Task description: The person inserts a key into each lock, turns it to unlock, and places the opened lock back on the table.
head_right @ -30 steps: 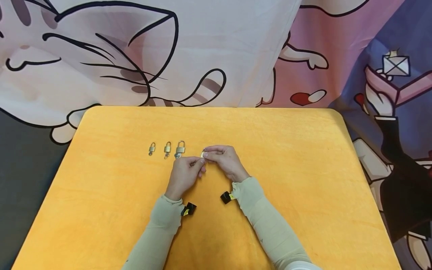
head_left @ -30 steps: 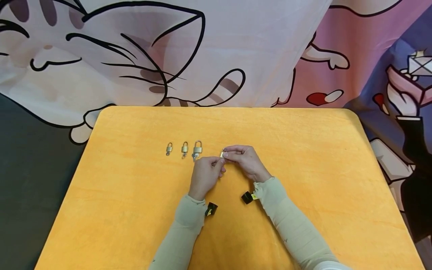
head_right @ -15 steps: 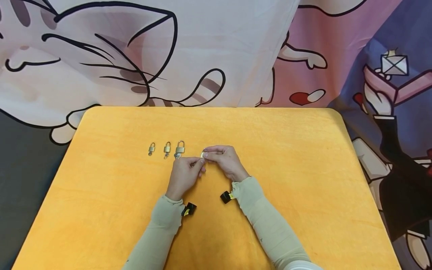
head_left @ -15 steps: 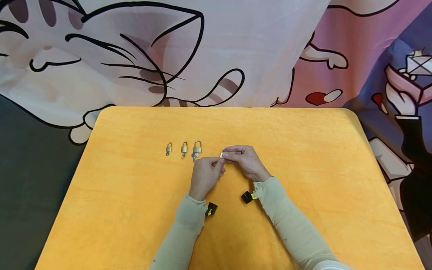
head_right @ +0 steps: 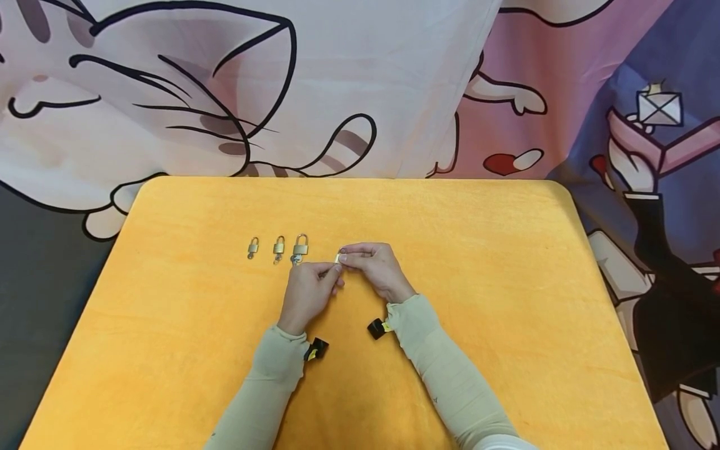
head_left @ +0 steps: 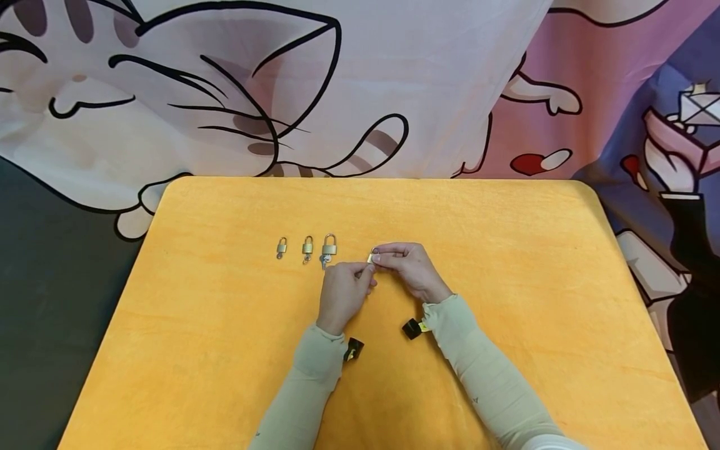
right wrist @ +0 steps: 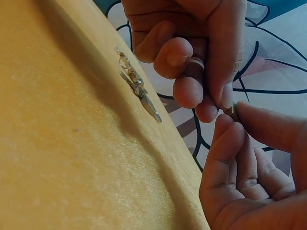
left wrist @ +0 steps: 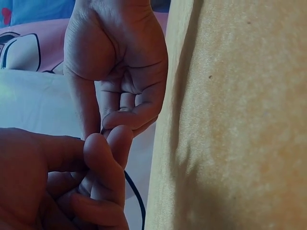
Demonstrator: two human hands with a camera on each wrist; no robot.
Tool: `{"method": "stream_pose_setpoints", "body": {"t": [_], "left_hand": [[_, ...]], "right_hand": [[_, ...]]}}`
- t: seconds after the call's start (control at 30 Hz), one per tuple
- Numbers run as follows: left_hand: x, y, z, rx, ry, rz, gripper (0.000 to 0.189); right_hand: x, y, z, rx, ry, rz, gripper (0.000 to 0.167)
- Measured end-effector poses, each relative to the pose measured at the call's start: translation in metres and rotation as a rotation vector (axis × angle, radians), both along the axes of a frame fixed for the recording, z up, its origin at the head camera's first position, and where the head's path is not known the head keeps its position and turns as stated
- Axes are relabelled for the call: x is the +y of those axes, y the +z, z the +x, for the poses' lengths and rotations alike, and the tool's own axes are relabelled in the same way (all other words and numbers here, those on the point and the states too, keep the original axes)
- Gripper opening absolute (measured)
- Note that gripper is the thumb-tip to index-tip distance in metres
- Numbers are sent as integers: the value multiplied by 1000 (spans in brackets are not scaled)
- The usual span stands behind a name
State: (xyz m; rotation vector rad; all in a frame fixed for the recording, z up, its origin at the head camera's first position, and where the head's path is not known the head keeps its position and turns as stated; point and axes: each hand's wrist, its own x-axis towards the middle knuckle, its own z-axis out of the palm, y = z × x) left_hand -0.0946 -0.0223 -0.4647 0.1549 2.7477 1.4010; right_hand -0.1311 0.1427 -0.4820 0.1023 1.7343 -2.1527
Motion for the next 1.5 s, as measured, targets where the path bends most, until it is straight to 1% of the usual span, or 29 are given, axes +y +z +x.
{"method": "stream_pose_setpoints", "body": {"t": [0.27, 0.47, 0.67, 0.77, 1.27, 1.5], "left_hand": [[2, 0, 1, -3, 13, -6, 23], [3, -1, 1, 30, 27, -32, 23], [4, -1, 2, 87, 33, -83, 26], [5, -1, 2, 99, 36, -91, 28], [4, -1, 1, 103, 21, -104, 28], [3, -2, 0, 77, 26, -81, 27]], "right_hand": [[0, 0, 1, -8, -9, 9, 31], [0, 0, 0, 3, -8, 8, 30], [-1, 0, 1, 14, -11, -10, 30], [-2, -1, 1, 11, -12, -17, 30], [-2, 1, 2, 14, -5, 1, 29], [-3, 0, 2, 6, -11, 7, 30]]}}
